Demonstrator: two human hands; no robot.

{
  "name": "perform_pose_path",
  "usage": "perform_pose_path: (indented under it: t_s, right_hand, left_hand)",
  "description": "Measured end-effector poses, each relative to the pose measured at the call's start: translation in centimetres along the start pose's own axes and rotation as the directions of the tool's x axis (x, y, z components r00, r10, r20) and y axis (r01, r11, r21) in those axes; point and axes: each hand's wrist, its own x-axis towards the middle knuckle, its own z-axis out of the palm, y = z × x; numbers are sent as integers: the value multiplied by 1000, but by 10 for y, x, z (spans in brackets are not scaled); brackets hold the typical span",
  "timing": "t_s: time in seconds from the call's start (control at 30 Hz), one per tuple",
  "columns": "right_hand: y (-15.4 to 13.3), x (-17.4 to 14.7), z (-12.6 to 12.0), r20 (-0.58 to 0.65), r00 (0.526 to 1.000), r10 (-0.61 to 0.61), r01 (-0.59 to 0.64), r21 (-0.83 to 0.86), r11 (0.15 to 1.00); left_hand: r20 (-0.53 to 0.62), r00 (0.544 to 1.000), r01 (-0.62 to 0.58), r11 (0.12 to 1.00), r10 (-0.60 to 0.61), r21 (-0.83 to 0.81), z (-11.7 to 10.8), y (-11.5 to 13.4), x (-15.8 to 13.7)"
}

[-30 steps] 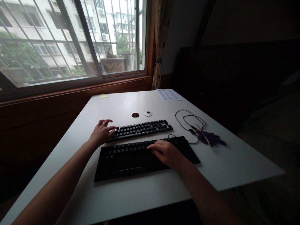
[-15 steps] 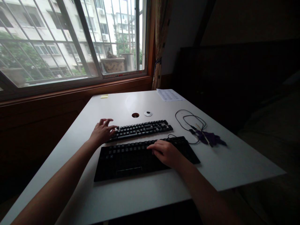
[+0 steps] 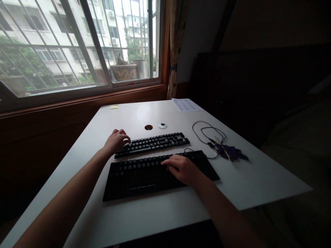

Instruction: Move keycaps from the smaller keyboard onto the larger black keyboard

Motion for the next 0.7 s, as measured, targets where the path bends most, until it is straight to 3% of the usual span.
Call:
perform_pose_path:
  t_s: [0.33,0.53,0.7]
  right_hand:
    - [2,-1,1,-11,1000,-11,11,2,1000]
    - [1,0,1,-1,1000,-22,22,-10,1000]
    - [2,0,1,1,1000,-23,23,-10,1000]
  left_hand:
    - [-103,995,-6,998,-1,-64,-12,-5,-13]
    - [-232,971,-99,978,55,-184,-42,15,-64]
    - [-207,967,-205,936,149,-286,-55,54,-112]
